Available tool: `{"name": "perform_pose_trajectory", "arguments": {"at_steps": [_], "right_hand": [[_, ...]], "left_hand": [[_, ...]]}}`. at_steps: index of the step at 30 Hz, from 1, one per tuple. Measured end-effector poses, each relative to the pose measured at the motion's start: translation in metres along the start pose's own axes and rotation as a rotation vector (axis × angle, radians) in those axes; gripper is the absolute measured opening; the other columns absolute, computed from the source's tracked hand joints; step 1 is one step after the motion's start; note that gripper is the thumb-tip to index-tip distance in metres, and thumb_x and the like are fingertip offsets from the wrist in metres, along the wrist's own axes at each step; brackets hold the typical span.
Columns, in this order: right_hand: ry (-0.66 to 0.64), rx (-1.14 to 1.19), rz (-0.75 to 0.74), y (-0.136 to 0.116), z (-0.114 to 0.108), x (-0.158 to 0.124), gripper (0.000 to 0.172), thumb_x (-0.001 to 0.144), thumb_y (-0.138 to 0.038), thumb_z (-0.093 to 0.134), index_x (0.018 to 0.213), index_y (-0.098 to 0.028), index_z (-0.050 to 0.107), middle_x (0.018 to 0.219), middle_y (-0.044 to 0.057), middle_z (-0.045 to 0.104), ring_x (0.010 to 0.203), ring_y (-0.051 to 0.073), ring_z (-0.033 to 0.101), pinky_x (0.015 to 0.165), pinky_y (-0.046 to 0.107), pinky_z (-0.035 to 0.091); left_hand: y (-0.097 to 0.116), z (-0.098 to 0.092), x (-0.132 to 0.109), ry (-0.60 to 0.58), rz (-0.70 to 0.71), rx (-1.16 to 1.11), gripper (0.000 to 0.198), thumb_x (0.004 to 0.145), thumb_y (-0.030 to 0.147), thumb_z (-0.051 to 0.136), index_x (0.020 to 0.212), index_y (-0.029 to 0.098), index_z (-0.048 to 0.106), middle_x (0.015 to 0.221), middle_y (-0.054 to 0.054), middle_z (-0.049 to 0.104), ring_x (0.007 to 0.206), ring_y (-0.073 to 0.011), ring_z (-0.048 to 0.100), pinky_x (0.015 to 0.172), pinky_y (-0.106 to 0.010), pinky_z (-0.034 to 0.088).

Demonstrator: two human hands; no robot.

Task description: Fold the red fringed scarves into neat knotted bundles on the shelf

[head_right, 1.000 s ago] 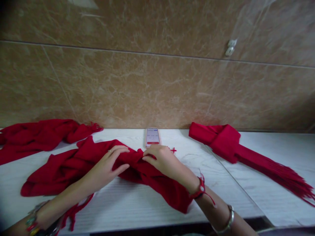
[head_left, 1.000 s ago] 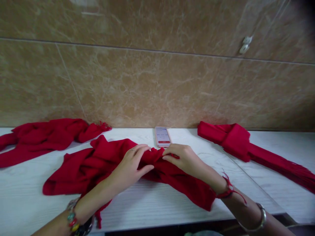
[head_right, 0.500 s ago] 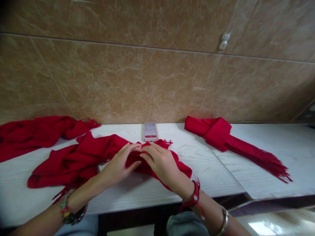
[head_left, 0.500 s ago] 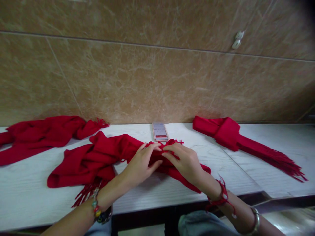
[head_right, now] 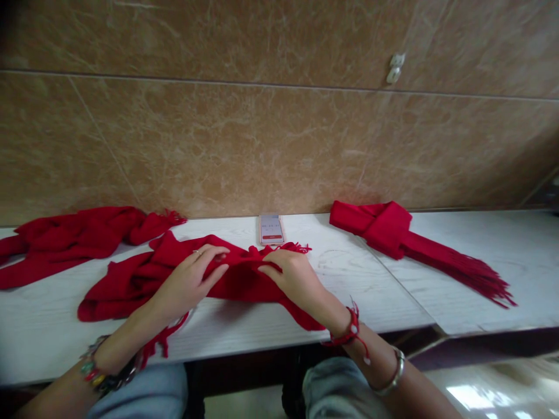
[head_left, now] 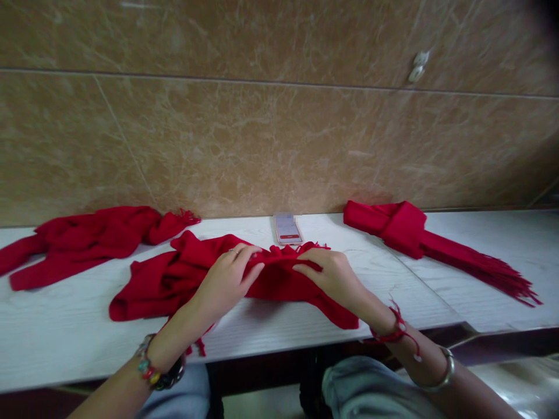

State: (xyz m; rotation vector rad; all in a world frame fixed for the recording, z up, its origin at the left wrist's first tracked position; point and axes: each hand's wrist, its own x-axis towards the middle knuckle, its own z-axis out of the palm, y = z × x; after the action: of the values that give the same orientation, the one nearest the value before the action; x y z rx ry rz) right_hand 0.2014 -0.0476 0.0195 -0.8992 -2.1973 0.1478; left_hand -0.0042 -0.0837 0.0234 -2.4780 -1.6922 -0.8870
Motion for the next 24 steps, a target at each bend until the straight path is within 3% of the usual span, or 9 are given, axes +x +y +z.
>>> {"name": "perform_pose_trajectory", "arguments": {"at_steps": [3,7,9,13,17,21,24], "right_hand": [[-0.005,0.030,-0.024,-0.008,0.007,0.005,0.011,0.074,-0.012,0.058,0.077,-0.019,0.065,0.076,0.002,0.069,0.068,0.014,0.062,0.065,0.024,0.048],[-0.003,0.045,-0.031,-0.010,0.009,0.009,0.015,0.073,-0.007,0.055,0.078,-0.018,0.064,0.080,0.003,0.068,0.075,0.015,0.062,0.069,0.026,0.047],[0.010,0.040,-0.001,-0.008,0.007,0.010,0.017,0.072,-0.006,0.054,0.078,-0.018,0.064,0.081,0.003,0.068,0.075,0.016,0.062,0.071,0.027,0.047],[0.049,0.060,0.038,-0.009,0.003,0.011,0.020,0.070,-0.004,0.054,0.076,-0.020,0.064,0.078,0.001,0.068,0.072,0.015,0.062,0.069,0.026,0.047],[0.039,0.079,-0.009,-0.010,0.003,0.011,0.014,0.073,-0.009,0.056,0.076,-0.020,0.064,0.077,0.001,0.068,0.072,0.015,0.062,0.068,0.025,0.047],[-0.037,0.044,0.037,0.002,-0.003,0.006,0.010,0.075,-0.015,0.058,0.079,-0.020,0.065,0.079,0.002,0.069,0.072,0.015,0.063,0.067,0.026,0.048],[-0.042,0.007,0.062,0.014,-0.008,0.000,0.008,0.075,-0.017,0.058,0.078,-0.019,0.065,0.078,0.003,0.069,0.071,0.016,0.063,0.066,0.027,0.048]], "left_hand": [[0.006,0.004,-0.003,-0.004,0.060,-0.161,0.034,0.080,0.033,0.050,0.112,0.019,0.050,0.114,-0.007,0.056,0.106,-0.0197,0.050,0.093,-0.035,0.038],[0.010,0.004,-0.003,0.032,0.028,-0.313,0.016,0.084,0.022,0.042,0.089,0.018,0.057,0.092,-0.004,0.064,0.090,-0.0155,0.057,0.086,-0.031,0.043],[0.011,0.004,-0.003,0.079,-0.017,-0.348,0.016,0.084,0.022,0.041,0.090,0.017,0.055,0.093,-0.005,0.062,0.089,-0.0156,0.057,0.084,-0.031,0.044],[0.015,0.012,-0.001,0.039,0.022,-0.333,0.038,0.075,0.027,0.056,0.111,0.018,0.048,0.115,-0.008,0.055,0.106,-0.0206,0.050,0.093,-0.037,0.039],[0.017,0.019,0.003,0.040,0.000,-0.353,0.021,0.081,0.016,0.041,0.095,0.019,0.056,0.096,-0.004,0.064,0.091,-0.0174,0.058,0.085,-0.032,0.044],[0.010,0.012,0.006,0.131,-0.114,-0.365,0.020,0.083,0.019,0.035,0.087,0.018,0.055,0.084,-0.003,0.064,0.078,-0.0156,0.059,0.074,-0.027,0.046],[0.002,0.011,0.005,0.112,-0.171,-0.248,0.023,0.084,0.020,0.032,0.089,0.017,0.054,0.083,-0.005,0.063,0.079,-0.0175,0.059,0.075,-0.030,0.046]]}}
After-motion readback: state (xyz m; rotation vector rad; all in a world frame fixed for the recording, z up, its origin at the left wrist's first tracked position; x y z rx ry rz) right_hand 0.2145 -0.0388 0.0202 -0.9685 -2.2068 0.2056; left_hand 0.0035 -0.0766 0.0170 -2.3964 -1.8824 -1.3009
